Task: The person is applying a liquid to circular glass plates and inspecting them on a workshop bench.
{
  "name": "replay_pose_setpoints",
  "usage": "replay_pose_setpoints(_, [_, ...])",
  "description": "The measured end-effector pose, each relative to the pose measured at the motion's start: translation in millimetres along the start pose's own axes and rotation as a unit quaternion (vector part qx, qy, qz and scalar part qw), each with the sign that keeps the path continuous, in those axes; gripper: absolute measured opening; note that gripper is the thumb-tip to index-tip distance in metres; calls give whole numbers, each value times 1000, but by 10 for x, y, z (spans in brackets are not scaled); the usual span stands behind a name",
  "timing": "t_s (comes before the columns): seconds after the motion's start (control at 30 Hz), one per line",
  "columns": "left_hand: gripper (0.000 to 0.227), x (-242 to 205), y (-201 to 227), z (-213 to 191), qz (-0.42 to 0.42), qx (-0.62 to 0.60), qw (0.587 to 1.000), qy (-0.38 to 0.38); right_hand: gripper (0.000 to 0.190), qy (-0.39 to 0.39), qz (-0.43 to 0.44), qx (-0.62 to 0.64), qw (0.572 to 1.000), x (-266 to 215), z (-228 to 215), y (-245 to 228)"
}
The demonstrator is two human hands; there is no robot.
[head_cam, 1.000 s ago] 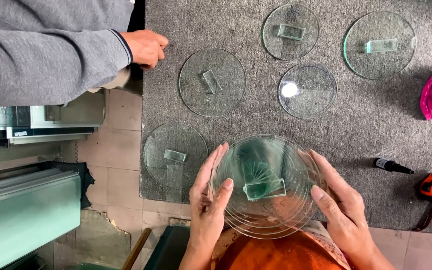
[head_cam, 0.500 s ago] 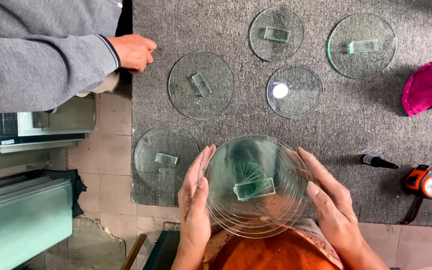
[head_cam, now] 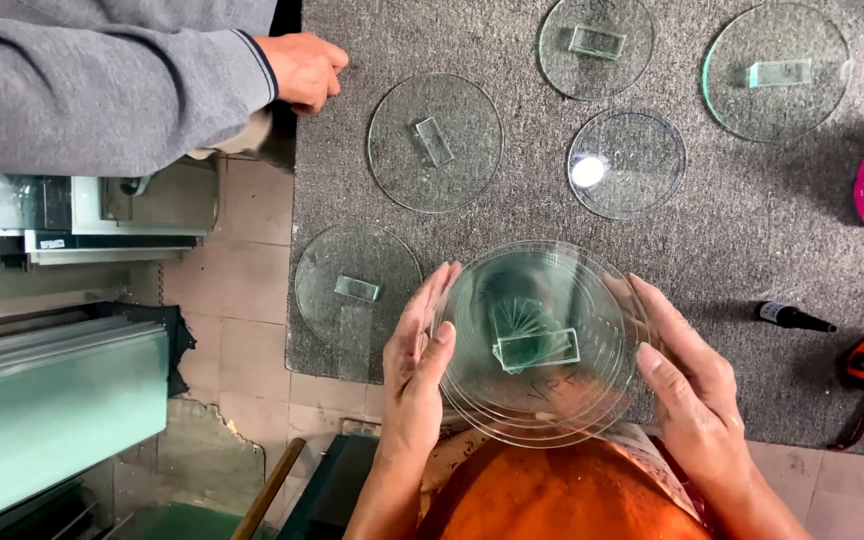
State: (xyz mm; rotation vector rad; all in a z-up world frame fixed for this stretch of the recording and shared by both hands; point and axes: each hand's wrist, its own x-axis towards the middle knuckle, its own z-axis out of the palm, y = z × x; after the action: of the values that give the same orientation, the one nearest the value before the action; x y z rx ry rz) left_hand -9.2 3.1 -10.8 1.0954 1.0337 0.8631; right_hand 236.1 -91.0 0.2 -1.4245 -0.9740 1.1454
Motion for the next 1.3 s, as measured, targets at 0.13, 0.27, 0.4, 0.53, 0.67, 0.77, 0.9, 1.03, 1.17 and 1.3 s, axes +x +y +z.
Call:
replay_pose_setpoints(0.13, [75, -1, 25, -12, 6, 12, 1000, -12, 65, 4, 7, -39, 999, -11, -20, 27])
replay_pose_setpoints(0.27, [76, 21, 65, -29, 9, 33, 999, -25, 65, 4, -2, -56, 998, -4, -27, 26])
replay_pose_setpoints(0.4, [77, 9, 36, -61, -3, 31, 999, -41, 65, 8, -9, -69, 998, -25, -26, 58])
replay_pose_setpoints(0.53, [77, 26, 78, -71, -4, 40, 998, -46, 65, 20, 9, -58, 998, -44, -12, 78])
replay_pose_setpoints(0.67, [77, 17, 93, -84, -11, 36, 998, -49, 66, 19, 11, -66, 998, -59, -13, 93])
replay_pose_setpoints(0.77, [76, 27, 60, -98, -4, 36, 998, -51, 66, 30, 22, -76, 996, -24, 10, 42])
replay_pose_setpoints(0.9, [79, 19, 30, -93, 3, 37, 998, -46, 65, 27, 22, -69, 997, -3, 28, -25])
replay_pose_setpoints(1.03, [77, 18, -19, -103, 28, 41, 997, -51, 67, 17, 10, -39, 999, -13, 35, -13])
replay_pose_setpoints(1.17, [79, 38, -3, -107, 32, 56, 997, -47, 66, 22, 22, -62, 998, -2, 46, -36])
replay_pose_setpoints(1.3, [81, 10, 90, -70, 12, 26, 999, -35, 70, 32, 53, -39, 997, 6, 34, -65])
